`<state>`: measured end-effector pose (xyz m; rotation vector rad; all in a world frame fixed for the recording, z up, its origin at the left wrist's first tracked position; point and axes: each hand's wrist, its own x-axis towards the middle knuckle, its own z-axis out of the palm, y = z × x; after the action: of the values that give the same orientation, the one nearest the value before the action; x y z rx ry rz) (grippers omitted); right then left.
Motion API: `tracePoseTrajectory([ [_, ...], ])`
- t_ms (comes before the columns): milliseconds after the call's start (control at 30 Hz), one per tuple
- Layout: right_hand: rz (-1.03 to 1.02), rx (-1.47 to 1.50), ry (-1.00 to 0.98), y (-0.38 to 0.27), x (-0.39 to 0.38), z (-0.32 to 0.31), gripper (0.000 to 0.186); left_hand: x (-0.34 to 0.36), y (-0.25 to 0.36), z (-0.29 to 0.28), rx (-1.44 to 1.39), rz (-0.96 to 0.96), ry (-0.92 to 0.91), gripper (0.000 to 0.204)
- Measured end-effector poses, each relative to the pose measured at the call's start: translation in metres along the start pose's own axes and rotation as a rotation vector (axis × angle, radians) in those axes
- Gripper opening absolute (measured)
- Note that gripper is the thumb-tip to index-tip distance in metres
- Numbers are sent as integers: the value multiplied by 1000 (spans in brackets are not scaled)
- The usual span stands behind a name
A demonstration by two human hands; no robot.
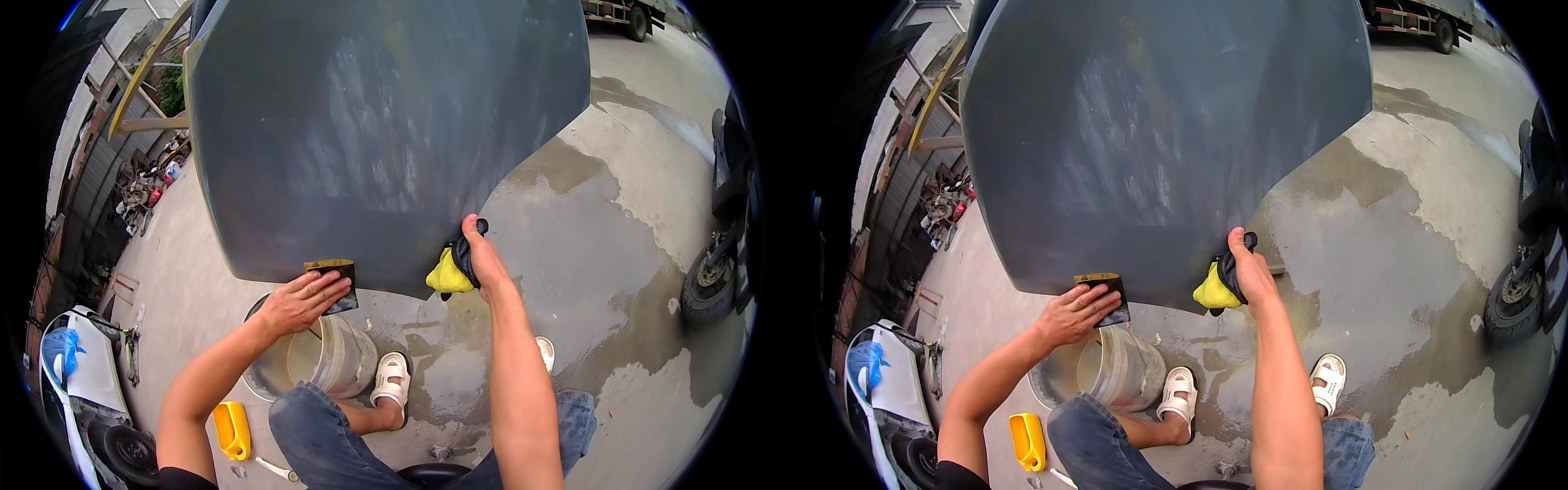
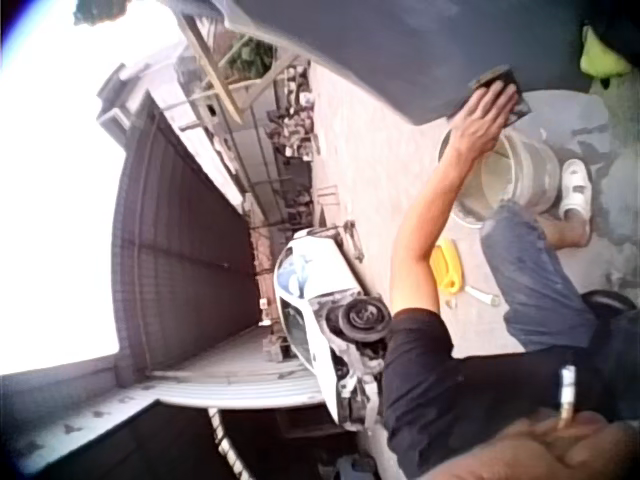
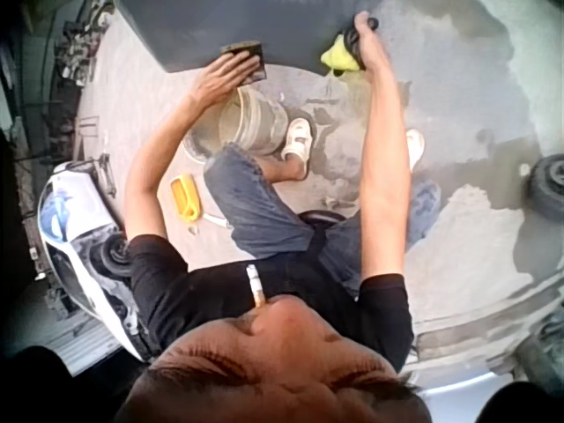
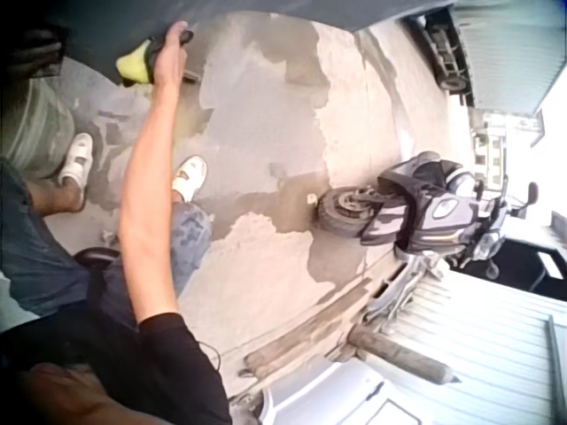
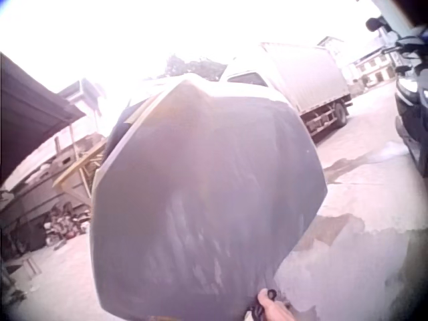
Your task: The person sands a car bumper mounted on a metal stand using a sanding block and water. They repeatedly dip the sanding block into a bucket of water and wipe the surface with a cloth while sanding.
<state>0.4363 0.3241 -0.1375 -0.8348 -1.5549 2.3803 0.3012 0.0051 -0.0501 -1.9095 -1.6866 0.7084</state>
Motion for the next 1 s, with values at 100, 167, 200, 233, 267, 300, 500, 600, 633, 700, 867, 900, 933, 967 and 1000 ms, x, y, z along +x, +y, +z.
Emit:
tracePoseTrajectory([
  [100,-66,-12,105,-1,-10,9,98,8,21,2,-13,-37,-11,54],
  [167,-46,-26,106,6,-4,3,100,35,43,12,-33,3,-21,54],
  [200,-41,-36,105,6,-5,1,101,47,55,22,-32,49,-36,54],
  [233,-37,-45,107,6,-5,-1,101,59,67,33,-31,96,-50,54],
  [267,-28,-52,109,5,-7,-1,102,71,81,43,-20,108,-47,54],
  [300,-21,-60,116,3,-12,0,103,82,93,53,-7,122,-40,54],
  [500,-55,-27,172,1,-9,10,101,119,117,70,46,213,-280,56],
  [600,-39,-25,132,3,-9,15,99,96,88,53,-24,167,-122,56],
  [633,-30,-23,109,6,-9,16,96,80,71,38,-9,124,-46,55],
  [700,-23,14,65,8,-2,5,93,69,30,1,-58,33,-22,56],
  [867,-4,182,-69,8,-1,-4,92,107,-1,-45,-23,-205,184,57],
  [900,-3,190,-89,8,-2,-4,95,116,6,-42,-42,-258,245,60],
  [933,-6,207,-111,7,-1,-6,95,123,16,-39,-62,-287,262,58],
  [967,-6,224,-130,7,-2,-8,95,133,26,-33,-85,-247,273,54],
  [1000,-4,232,-152,5,-5,-7,95,142,37,-27,-47,-124,164,53],
])
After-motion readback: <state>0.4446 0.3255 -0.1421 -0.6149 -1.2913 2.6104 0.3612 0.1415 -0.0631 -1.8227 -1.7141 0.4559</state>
